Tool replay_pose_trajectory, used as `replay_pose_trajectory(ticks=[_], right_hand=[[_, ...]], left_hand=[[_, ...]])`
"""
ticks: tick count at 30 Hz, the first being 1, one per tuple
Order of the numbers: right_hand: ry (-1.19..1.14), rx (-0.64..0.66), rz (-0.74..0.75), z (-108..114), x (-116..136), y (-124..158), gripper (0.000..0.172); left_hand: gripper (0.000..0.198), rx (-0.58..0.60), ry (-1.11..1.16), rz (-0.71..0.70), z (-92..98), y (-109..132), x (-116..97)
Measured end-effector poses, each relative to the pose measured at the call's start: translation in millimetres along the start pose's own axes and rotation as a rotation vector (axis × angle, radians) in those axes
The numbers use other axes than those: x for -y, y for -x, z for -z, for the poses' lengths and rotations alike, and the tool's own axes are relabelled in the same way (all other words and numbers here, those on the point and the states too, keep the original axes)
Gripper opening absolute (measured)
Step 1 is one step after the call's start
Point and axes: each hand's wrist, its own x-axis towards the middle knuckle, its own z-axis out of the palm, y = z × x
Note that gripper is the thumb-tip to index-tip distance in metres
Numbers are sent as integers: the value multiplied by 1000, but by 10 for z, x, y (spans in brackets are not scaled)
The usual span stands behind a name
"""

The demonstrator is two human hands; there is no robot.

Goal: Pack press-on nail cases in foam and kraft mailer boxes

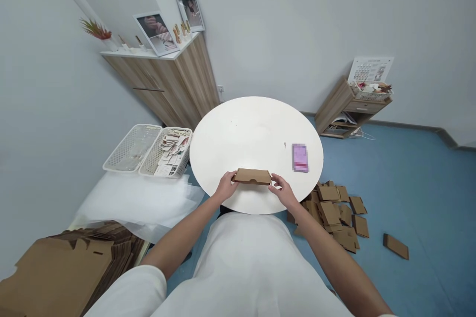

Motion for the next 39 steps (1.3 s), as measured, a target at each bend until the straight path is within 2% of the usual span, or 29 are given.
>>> replay_pose_trajectory(ticks=[5, 10, 14, 17, 21, 26, 34, 39], right_hand=[[-145, -23, 16, -8, 11, -154, 43], [-99, -157, -36, 28, 64, -277, 42], [-101, -175, -92, 45, 74, -304, 41], [-93, -174, -130, 41, 76, -290, 39], [-17, -239, -125, 20, 109, -289, 37], [-21, -205, -134, -17, 119, -336, 39], [2, -205, -84, -35, 84, -363, 41], [-3, -180, -76, 2, 112, -357, 36]], left_hand=[[34, 31, -63, 37, 50, -180, -101], [25, 60, -172, 49, 67, -284, -184], [21, 81, -219, 69, 51, -298, -206], [23, 54, -193, 90, 25, -288, -211], [26, -2, -173, 98, -11, -280, -218], [32, -40, -122, 53, -32, -274, -191], [38, -39, 49, 60, 34, -212, -198], [43, -15, 134, 93, 87, -234, -185]])
